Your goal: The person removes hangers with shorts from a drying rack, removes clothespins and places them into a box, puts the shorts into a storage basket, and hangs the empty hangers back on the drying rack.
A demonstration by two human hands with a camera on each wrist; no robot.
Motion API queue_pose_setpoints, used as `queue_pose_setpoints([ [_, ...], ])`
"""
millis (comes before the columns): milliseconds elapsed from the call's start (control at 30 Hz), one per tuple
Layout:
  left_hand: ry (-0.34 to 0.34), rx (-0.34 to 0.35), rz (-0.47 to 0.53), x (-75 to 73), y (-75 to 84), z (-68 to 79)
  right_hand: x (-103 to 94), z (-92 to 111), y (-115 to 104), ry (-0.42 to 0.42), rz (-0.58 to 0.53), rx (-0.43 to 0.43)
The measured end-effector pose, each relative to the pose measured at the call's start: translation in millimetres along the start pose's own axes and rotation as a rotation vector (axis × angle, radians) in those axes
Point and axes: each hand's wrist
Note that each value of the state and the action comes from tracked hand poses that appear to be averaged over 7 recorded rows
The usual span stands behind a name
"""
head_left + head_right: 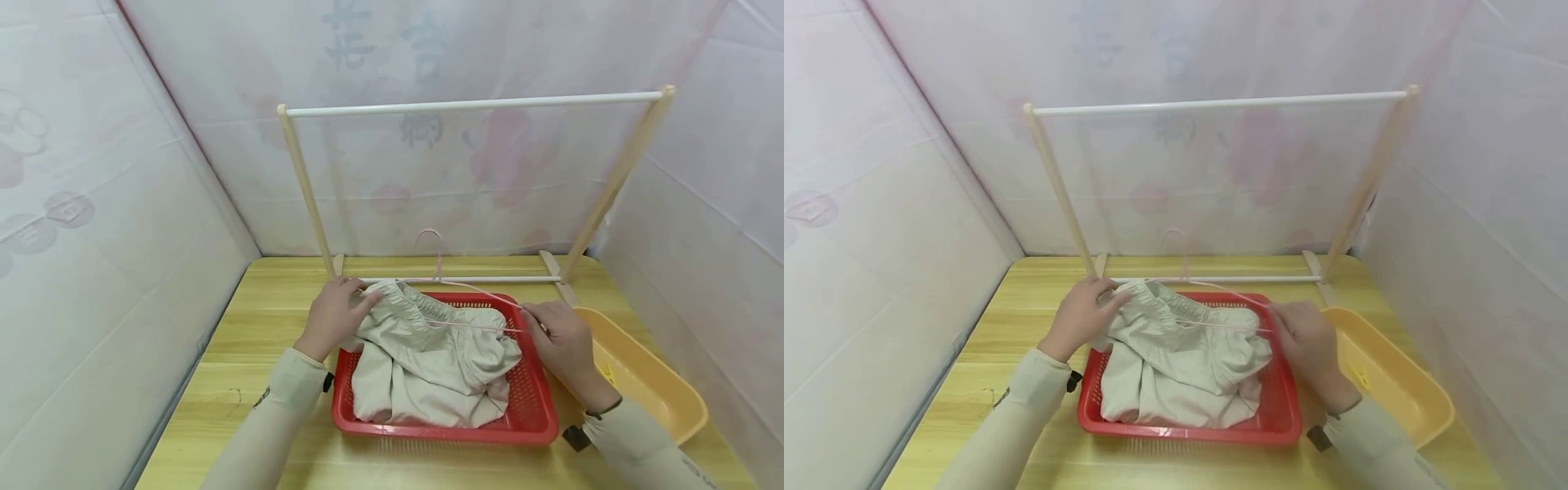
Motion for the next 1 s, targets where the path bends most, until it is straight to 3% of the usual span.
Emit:
queue_pose_setpoints([
  [333, 0.017, -0.001, 0.111, -6.4, -27.6, 2.2, 12.2, -0.7, -3.2, 0.087, -0.029, -0.075],
  [700, -0.003, -0.071, 0.153, -12.7, -49.7, 6.2, 12.5, 4.4, -1.0, 0.104, -0.053, -0.048],
  [1000, -0.093, -0.097, -0.007, -17.3, -64.3, 14.3, 8.9, 8.6, 5.2, 0.088, -0.014, -0.032],
])
Point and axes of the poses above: each hand's wrist, its own z-axis away from the middle knuckle, its own x-axis out of the palm, y = z × x, and after that the axes turned 1 degree about -z, right-handed
